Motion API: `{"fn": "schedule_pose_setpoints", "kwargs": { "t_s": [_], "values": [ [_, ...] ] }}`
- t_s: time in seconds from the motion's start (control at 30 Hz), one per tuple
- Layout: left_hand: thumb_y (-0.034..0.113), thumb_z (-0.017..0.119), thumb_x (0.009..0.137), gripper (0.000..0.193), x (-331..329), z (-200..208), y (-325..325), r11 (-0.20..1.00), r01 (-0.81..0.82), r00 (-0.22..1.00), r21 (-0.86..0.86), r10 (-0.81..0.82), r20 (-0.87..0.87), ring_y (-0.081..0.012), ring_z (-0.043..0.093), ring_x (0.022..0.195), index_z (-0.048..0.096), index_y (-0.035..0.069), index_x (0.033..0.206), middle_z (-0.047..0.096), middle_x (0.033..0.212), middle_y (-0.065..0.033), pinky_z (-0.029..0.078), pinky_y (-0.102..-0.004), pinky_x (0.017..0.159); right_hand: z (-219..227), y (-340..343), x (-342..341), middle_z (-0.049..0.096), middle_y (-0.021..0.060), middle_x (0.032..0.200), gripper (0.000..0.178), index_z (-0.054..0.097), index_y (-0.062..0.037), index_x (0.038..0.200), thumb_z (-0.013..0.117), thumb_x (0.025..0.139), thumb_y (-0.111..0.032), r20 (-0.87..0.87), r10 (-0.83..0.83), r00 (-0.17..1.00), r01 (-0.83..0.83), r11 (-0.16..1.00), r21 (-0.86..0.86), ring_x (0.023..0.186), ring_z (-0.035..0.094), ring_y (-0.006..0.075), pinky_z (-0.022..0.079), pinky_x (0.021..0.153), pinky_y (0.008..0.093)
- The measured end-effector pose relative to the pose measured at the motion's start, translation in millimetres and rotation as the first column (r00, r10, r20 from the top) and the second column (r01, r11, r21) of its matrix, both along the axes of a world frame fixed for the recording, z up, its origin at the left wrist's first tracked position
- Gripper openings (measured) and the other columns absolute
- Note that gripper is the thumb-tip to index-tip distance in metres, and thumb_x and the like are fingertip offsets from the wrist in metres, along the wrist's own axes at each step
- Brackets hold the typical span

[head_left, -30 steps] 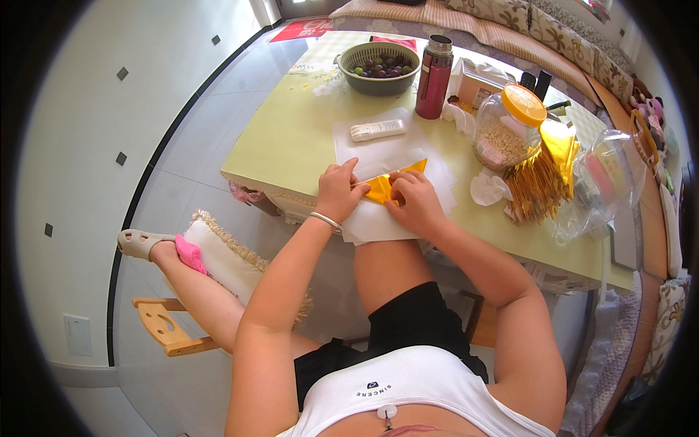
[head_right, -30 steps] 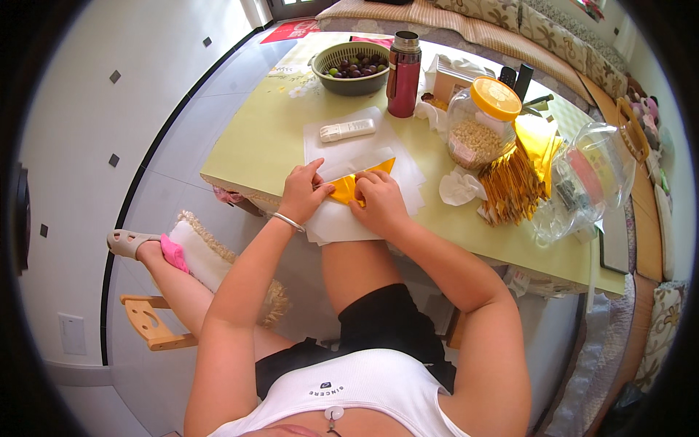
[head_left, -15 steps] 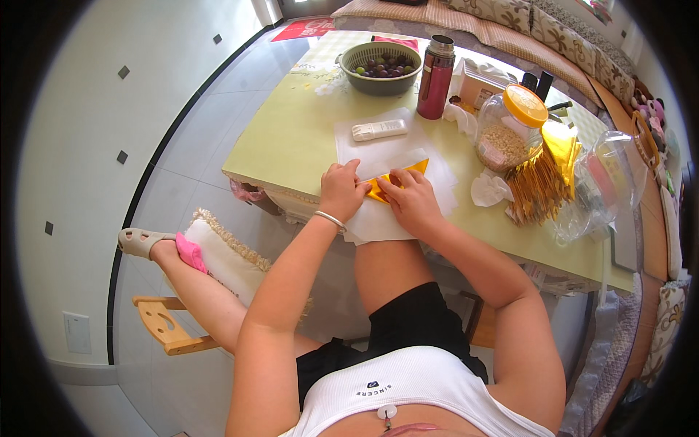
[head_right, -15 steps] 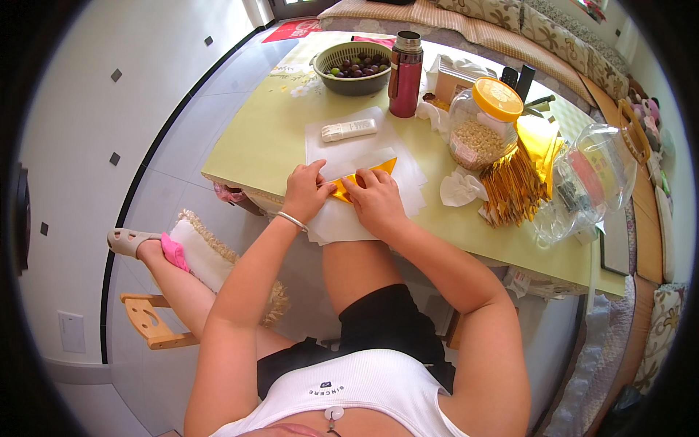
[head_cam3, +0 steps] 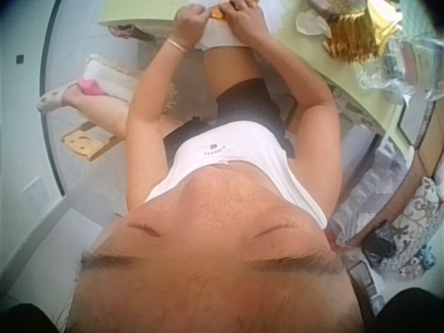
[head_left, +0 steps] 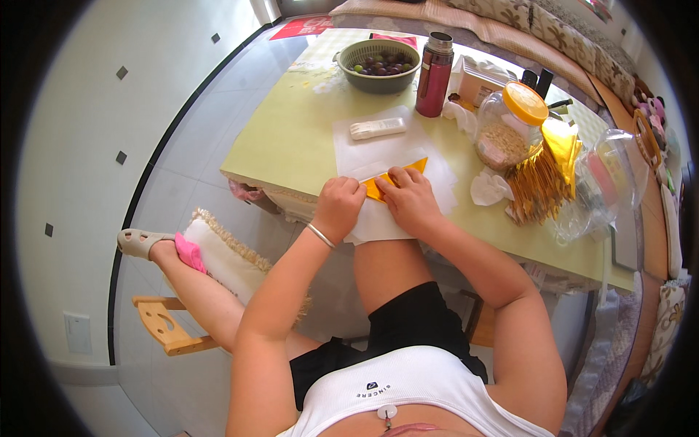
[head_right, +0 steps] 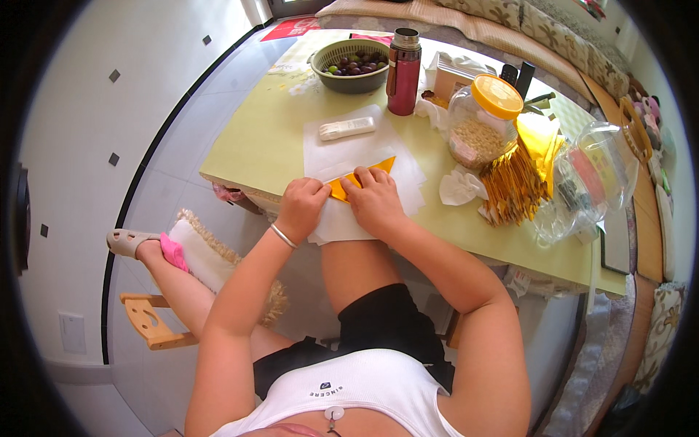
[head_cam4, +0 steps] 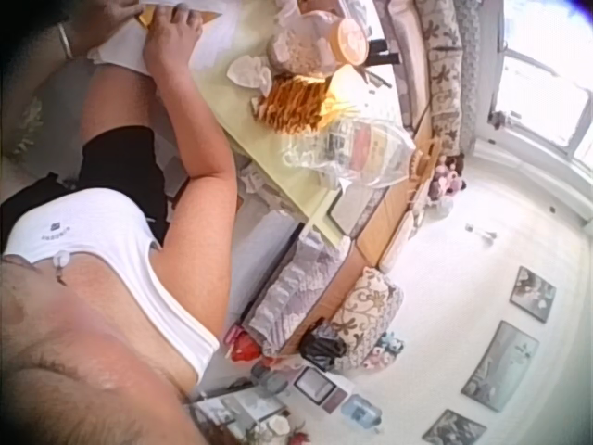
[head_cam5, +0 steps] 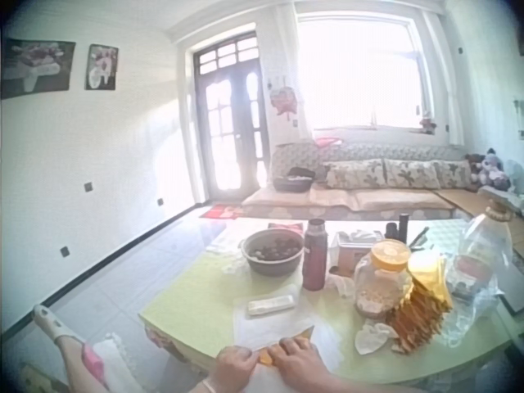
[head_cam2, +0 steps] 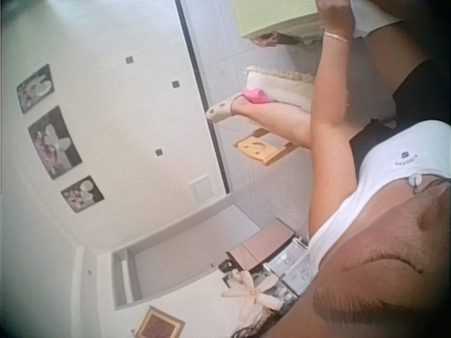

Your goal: The person sits at a table and folds a sheet of yellow paper into a smaller shape by hand. They repeatedly fold the paper, press the creases, and adjust the edges before placing the folded item on the table.

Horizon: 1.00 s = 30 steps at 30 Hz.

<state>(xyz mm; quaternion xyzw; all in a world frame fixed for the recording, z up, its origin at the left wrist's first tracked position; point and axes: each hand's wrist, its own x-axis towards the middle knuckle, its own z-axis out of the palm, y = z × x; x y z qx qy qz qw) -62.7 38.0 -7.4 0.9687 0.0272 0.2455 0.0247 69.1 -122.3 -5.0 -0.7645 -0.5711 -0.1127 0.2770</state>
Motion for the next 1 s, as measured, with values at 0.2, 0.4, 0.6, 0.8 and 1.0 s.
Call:
{"fn": "schedule_pose_setpoints", "kwargs": {
  "t_s": [0.2, 0.4, 0.6, 0.8, 1.0],
  "values": [
    [0.009, 0.061, 0.077, 0.036, -11.4, 20.8, -25.1, 0.978, 0.073, 0.996, 0.197, -0.083, 0.043, -0.0323, 0.060, 0.091, 0.070, 0.015, 0.112, 0.060, 0.089, -0.0137, 0.041, -0.0502, 0.097, 0.8, -1.3, 0.2, 0.059, 0.0125, 0.124, 0.037, 0.063, -0.0133, 0.125, 0.061, 0.088, -0.016, 0.026, -0.021, 0.999, 0.022, 0.999, -0.031, 0.116, 0.052, 0.0357, 0.039, 0.101, 0.0493],
    [0.017, 0.064, 0.081, 0.016, 15.0, 29.4, -32.2, 0.991, -0.135, 0.980, -0.017, 0.131, -0.152, -0.0307, 0.059, 0.098, 0.071, 0.013, 0.094, 0.065, 0.090, -0.0097, 0.038, -0.0536, 0.102, 17.4, -1.5, 24.2, 0.063, 0.0127, 0.117, 0.064, 0.048, -0.0176, 0.144, 0.064, 0.084, -0.007, -0.117, 0.007, 0.993, -0.015, 0.998, -0.065, 0.100, 0.063, 0.0320, 0.051, 0.083, 0.0411],
    [0.017, 0.073, 0.076, 0.017, 35.2, 29.4, -18.6, 0.957, -0.289, 0.949, -0.035, 0.281, -0.144, -0.0296, 0.056, 0.110, 0.069, 0.010, 0.091, 0.067, 0.089, -0.0090, 0.033, -0.0518, 0.105, 35.9, 12.3, 52.2, 0.063, 0.0102, 0.120, 0.078, 0.040, -0.0190, 0.150, 0.062, 0.078, 0.001, -0.051, -0.046, 0.998, 0.034, 0.977, -0.210, 0.108, 0.062, 0.0290, 0.052, 0.087, 0.0416],
    [0.016, 0.072, 0.074, 0.017, 51.9, 30.7, -8.7, 0.944, -0.303, 0.952, -0.131, 0.293, -0.094, -0.0321, 0.056, 0.106, 0.067, 0.005, 0.086, 0.067, 0.097, -0.0140, 0.035, -0.0517, 0.104, 34.5, 27.0, 81.8, 0.063, 0.0076, 0.114, 0.069, 0.047, -0.0148, 0.145, 0.061, 0.079, -0.001, 0.165, 0.174, 0.971, -0.113, 0.939, -0.324, 0.124, 0.051, 0.0282, 0.022, 0.118, 0.0496],
    [0.011, 0.069, 0.078, 0.026, 47.3, 40.3, -26.5, 0.971, -0.232, 0.942, -0.057, 0.210, -0.263, -0.0342, 0.062, 0.101, 0.067, 0.000, 0.101, 0.068, 0.103, -0.0168, 0.053, -0.0408, 0.084, 73.2, 21.4, 79.8, 0.064, 0.0081, 0.118, 0.043, 0.063, -0.0084, 0.121, 0.062, 0.079, -0.004, 0.208, 0.402, 0.892, -0.184, 0.742, -0.645, 0.125, 0.052, 0.0261, 0.029, 0.116, 0.0459]
  ]
}}
